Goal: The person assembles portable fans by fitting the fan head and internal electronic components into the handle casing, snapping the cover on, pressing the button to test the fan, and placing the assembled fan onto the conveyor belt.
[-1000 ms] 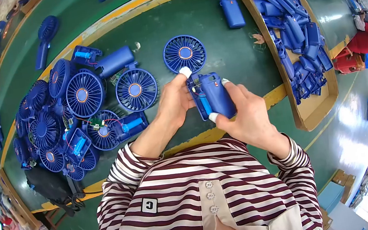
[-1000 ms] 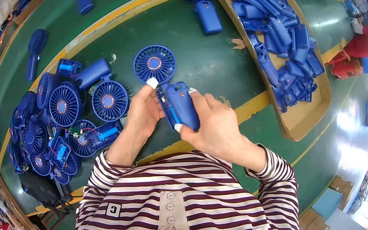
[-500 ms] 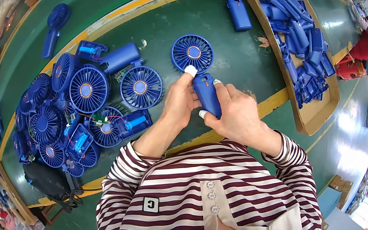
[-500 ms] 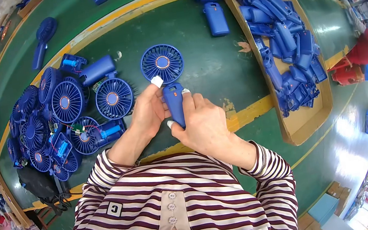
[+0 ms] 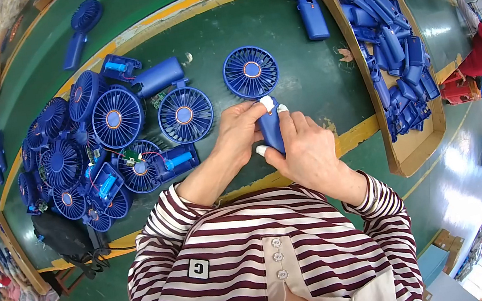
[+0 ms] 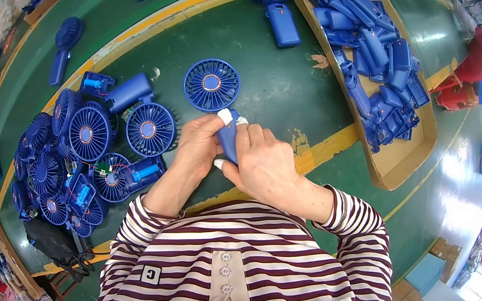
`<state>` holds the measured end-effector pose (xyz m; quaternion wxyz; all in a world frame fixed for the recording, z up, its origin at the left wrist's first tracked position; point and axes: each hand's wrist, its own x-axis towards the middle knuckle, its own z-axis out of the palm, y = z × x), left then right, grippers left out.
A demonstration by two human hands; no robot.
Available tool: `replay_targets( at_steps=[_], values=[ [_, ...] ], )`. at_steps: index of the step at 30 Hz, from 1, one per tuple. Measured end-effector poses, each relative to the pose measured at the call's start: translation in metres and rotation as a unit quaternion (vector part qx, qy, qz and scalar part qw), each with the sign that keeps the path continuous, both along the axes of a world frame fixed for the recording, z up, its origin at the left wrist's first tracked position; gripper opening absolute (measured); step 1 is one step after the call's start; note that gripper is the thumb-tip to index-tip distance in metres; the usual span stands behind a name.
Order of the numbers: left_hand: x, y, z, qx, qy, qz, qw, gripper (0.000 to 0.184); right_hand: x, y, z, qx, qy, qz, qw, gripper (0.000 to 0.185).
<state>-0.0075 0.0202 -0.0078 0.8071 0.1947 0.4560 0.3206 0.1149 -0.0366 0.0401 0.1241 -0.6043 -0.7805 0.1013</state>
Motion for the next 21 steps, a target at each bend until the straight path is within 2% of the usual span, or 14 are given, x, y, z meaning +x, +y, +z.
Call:
replay_targets(
  at_steps=[3, 5, 7, 8, 9, 10, 11, 12, 13, 15, 18, 21],
  values=[
    [-0.002, 0.001, -0.002, -0.001, -0.001, -0.003, 1.0, 0.018, 0.002, -0.001, 0.003, 0.021, 0.003, 0.015, 1.0, 0.05],
    [-0.003, 0.001, -0.006, -0.003, -0.012, 0.002, 1.0, 0.019, 0.005, -0.002, 0.0, 0.054, 0.031, -0.023, 0.998, 0.052],
    [-0.004, 0.001, -0.003, 0.011, -0.019, 0.004, 1.0, 0.021, 0.012, -0.003, -0.005, 0.013, 0.093, -0.078, 0.993, 0.05],
    [-0.004, 0.001, 0.0, 0.024, -0.027, 0.006, 0.999, 0.022, 0.016, -0.002, -0.008, -0.044, 0.143, -0.112, 0.982, 0.047],
    [-0.005, 0.0, 0.003, 0.043, -0.03, -0.001, 0.999, 0.025, 0.018, -0.001, -0.013, -0.042, 0.144, -0.115, 0.982, 0.047],
    [-0.005, 0.0, 0.005, 0.044, -0.03, -0.005, 0.999, 0.025, 0.02, 0.002, -0.018, -0.132, 0.264, -0.146, 0.944, 0.044],
    [-0.004, -0.001, 0.005, 0.068, -0.035, 0.001, 0.997, 0.026, 0.021, 0.004, -0.024, -0.219, 0.379, -0.173, 0.883, 0.041],
    [-0.003, -0.002, 0.006, 0.093, -0.04, 0.008, 0.995, 0.026, 0.02, 0.006, -0.03, -0.242, 0.473, -0.153, 0.834, 0.034],
    [-0.002, -0.003, 0.007, 0.094, -0.04, 0.003, 0.995, 0.026, 0.018, 0.007, -0.03, -0.239, 0.474, -0.156, 0.833, 0.034],
    [-0.002, -0.005, 0.008, 0.097, -0.037, 0.001, 0.995, 0.026, 0.013, 0.009, -0.026, -0.321, 0.619, -0.154, 0.7, 0.028],
    [-0.005, -0.006, 0.007, 0.115, -0.027, -0.003, 0.993, 0.026, 0.009, 0.009, -0.021, -0.324, 0.647, -0.165, 0.67, 0.024],
    [-0.003, -0.007, 0.005, 0.129, -0.045, 0.019, 0.99, 0.024, 0.009, 0.009, -0.025, -0.321, 0.646, -0.168, 0.672, 0.025]
  ],
)
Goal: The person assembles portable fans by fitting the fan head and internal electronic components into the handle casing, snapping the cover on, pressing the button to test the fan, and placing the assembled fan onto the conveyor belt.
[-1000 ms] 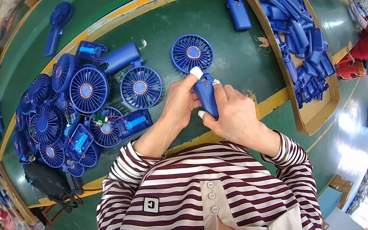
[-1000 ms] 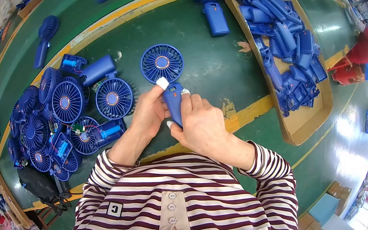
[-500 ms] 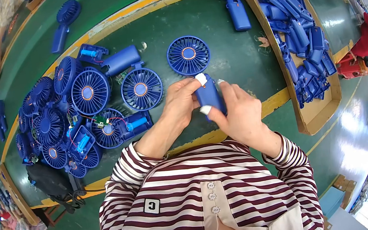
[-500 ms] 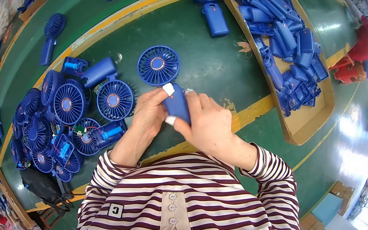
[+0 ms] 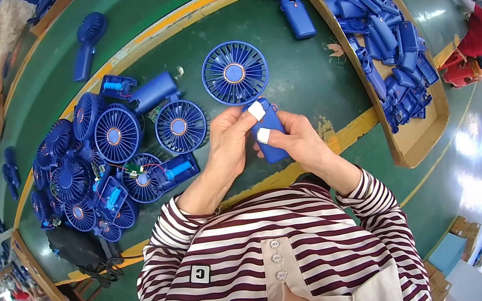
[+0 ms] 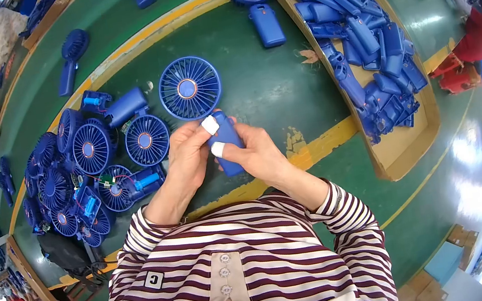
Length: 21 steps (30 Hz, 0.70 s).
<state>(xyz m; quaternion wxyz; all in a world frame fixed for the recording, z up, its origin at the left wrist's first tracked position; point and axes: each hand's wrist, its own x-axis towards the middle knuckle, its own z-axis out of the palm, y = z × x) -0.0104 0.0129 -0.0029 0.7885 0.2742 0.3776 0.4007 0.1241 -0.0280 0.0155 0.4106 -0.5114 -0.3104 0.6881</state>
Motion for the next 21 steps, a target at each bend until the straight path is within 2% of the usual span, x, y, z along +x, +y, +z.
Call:
replay_targets(
  at_steps=[1, 3, 12, 17, 19, 20, 21],
  values=[
    [0.001, 0.0, 0.001, 0.001, 0.001, -0.001, 1.0, 0.024, 0.001, 0.0, -0.004, 0.001, 0.001, -0.001, 1.0, 0.025],
    [0.003, 0.0, 0.002, -0.008, -0.008, -0.007, 1.0, 0.023, 0.004, 0.0, -0.013, 0.021, -0.104, 0.035, 0.994, 0.026],
    [0.008, -0.004, -0.014, 0.044, -0.022, -0.014, 0.999, 0.027, 0.005, 0.002, -0.016, 0.021, -0.021, -0.012, 0.999, 0.025],
    [0.01, 0.004, -0.023, 0.053, -0.031, 0.017, 0.998, 0.031, 0.007, 0.021, -0.006, 0.024, -0.095, -0.013, 0.995, 0.023],
    [0.011, 0.006, -0.025, 0.1, -0.013, 0.11, 0.989, 0.036, 0.01, 0.041, -0.003, 0.093, -0.129, -0.014, 0.987, 0.023],
    [0.009, 0.006, -0.031, 0.154, 0.049, 0.124, 0.979, 0.032, 0.012, 0.055, -0.007, 0.152, -0.169, -0.02, 0.974, 0.023],
    [0.006, 0.008, -0.038, 0.182, 0.133, 0.1, 0.969, 0.027, 0.015, 0.073, -0.003, 0.147, -0.188, 0.004, 0.971, 0.023]
  ],
)
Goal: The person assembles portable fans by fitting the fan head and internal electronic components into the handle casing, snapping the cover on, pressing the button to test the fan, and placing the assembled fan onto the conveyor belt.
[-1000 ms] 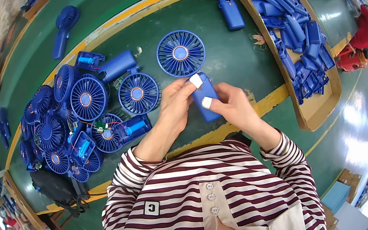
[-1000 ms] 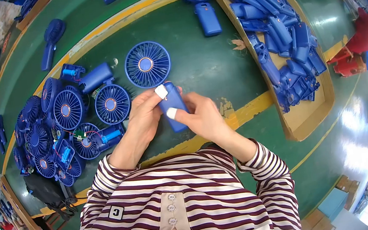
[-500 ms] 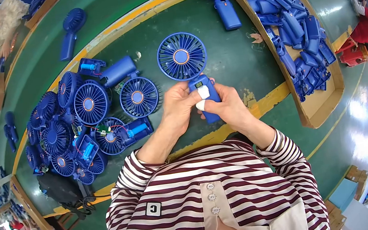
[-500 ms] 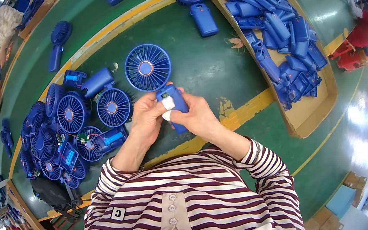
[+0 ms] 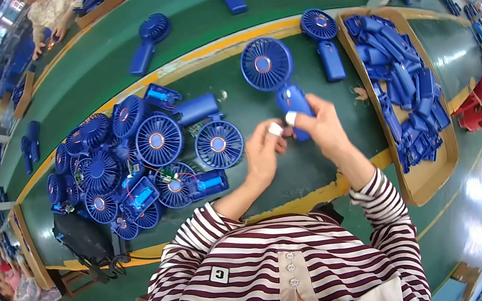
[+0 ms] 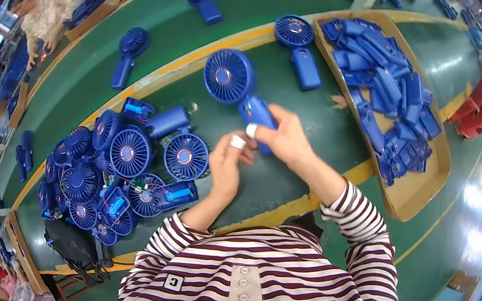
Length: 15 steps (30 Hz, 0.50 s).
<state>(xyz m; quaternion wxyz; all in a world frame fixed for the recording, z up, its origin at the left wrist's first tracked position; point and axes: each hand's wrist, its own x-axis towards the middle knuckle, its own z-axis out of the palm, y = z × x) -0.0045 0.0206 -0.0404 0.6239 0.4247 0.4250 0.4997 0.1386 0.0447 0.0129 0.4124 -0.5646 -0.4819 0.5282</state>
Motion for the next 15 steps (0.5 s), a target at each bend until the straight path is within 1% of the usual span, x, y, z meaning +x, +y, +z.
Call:
replay_targets(
  at_steps=[1, 2, 3, 4, 5, 7, 8, 10, 11, 12, 13, 14, 15],
  values=[
    [0.003, -0.005, 0.004, -0.017, 0.021, -0.002, 1.0, 0.019, -0.006, 0.017, 0.013, -0.011, 0.038, 0.006, 0.999, 0.023],
    [0.002, -0.009, -0.008, 0.025, 0.09, -0.035, 0.995, 0.014, -0.018, 0.034, 0.026, -0.007, 0.023, -0.017, 1.0, 0.027],
    [0.004, -0.014, -0.009, 0.063, 0.111, -0.051, 0.99, 0.013, -0.022, 0.057, 0.018, 0.063, -0.097, 0.011, 0.993, 0.032],
    [0.005, -0.017, -0.009, 0.101, 0.132, -0.067, 0.984, 0.013, -0.03, 0.079, 0.018, 0.118, -0.202, 0.005, 0.972, 0.035],
    [0.006, -0.018, 0.003, 0.127, 0.164, -0.053, 0.977, 0.018, -0.041, 0.1, 0.018, 0.171, -0.303, -0.003, 0.937, 0.039],
    [0.004, -0.015, 0.009, 0.153, 0.178, -0.063, 0.97, 0.018, -0.063, 0.138, 0.011, 0.255, -0.349, -0.039, 0.901, 0.044],
    [0.003, -0.013, 0.003, 0.164, 0.195, -0.08, 0.964, 0.016, -0.074, 0.157, 0.009, 0.255, -0.389, -0.032, 0.885, 0.046],
    [0.006, -0.013, 0.001, 0.214, 0.188, -0.049, 0.957, 0.013, -0.092, 0.196, -0.011, 0.351, -0.467, -0.063, 0.809, 0.048],
    [0.006, -0.011, 0.008, 0.21, 0.179, -0.044, 0.96, 0.015, -0.1, 0.216, -0.021, 0.362, -0.495, -0.066, 0.787, 0.049],
    [0.006, -0.009, 0.005, 0.203, 0.179, -0.036, 0.962, 0.015, -0.107, 0.231, -0.028, 0.368, -0.517, -0.073, 0.769, 0.048],
    [0.005, -0.009, 0.001, 0.227, 0.181, -0.034, 0.956, 0.011, -0.114, 0.241, -0.032, 0.373, -0.539, -0.078, 0.751, 0.048],
    [0.006, -0.009, -0.002, 0.25, 0.183, -0.033, 0.95, 0.009, -0.118, 0.249, -0.037, 0.376, -0.551, -0.085, 0.74, 0.048],
    [0.006, -0.009, -0.001, 0.236, 0.173, -0.031, 0.956, 0.008, -0.121, 0.256, -0.042, 0.379, -0.555, -0.088, 0.735, 0.049]
  ],
)
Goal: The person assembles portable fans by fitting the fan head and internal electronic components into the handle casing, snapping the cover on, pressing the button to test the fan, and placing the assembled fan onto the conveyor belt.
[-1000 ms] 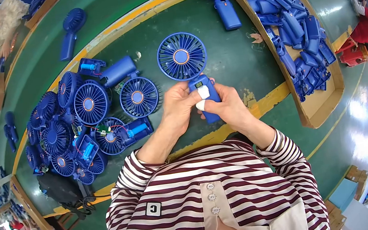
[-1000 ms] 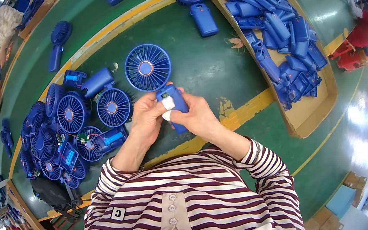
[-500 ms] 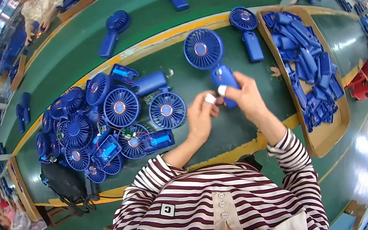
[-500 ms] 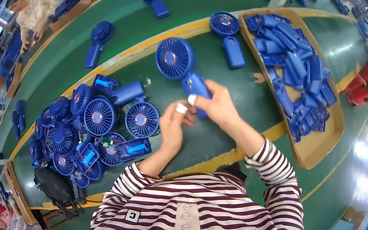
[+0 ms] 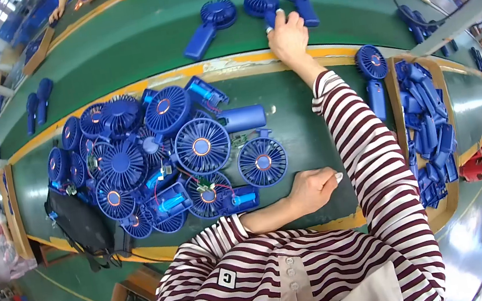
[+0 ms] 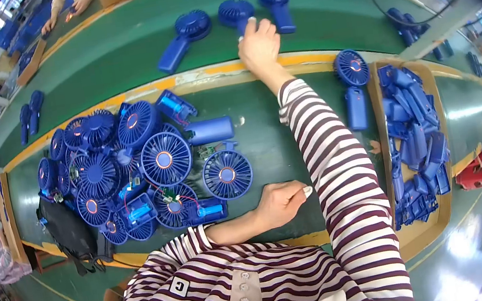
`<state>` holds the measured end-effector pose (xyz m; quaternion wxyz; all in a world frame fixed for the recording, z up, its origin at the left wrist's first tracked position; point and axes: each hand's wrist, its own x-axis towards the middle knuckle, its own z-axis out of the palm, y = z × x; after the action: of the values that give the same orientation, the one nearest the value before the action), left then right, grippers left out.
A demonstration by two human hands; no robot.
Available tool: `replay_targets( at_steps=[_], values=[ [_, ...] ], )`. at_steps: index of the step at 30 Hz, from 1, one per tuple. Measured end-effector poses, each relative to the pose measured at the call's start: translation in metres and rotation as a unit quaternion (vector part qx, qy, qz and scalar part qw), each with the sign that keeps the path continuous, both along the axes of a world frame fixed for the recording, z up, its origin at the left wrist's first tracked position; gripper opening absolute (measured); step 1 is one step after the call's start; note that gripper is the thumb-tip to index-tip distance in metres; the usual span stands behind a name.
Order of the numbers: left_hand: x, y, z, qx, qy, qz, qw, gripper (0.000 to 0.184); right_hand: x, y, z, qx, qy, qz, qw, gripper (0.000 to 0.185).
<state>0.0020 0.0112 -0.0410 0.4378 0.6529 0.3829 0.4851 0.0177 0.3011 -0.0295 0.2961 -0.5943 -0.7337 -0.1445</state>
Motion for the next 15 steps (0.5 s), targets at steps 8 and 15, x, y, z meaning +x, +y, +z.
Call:
replay_targets(
  at_steps=[8, 15],
  values=[
    [-0.001, 0.0, -0.002, 0.017, 0.038, 0.019, 0.999, 0.017, -0.01, -0.059, 0.021, -0.004, 0.014, 0.132, 0.991, 0.05],
    [-0.003, -0.001, 0.003, 0.047, 0.057, -0.086, 0.994, 0.01, -0.006, -0.204, 0.062, -0.191, 0.031, 0.279, 0.941, 0.06]
  ],
)
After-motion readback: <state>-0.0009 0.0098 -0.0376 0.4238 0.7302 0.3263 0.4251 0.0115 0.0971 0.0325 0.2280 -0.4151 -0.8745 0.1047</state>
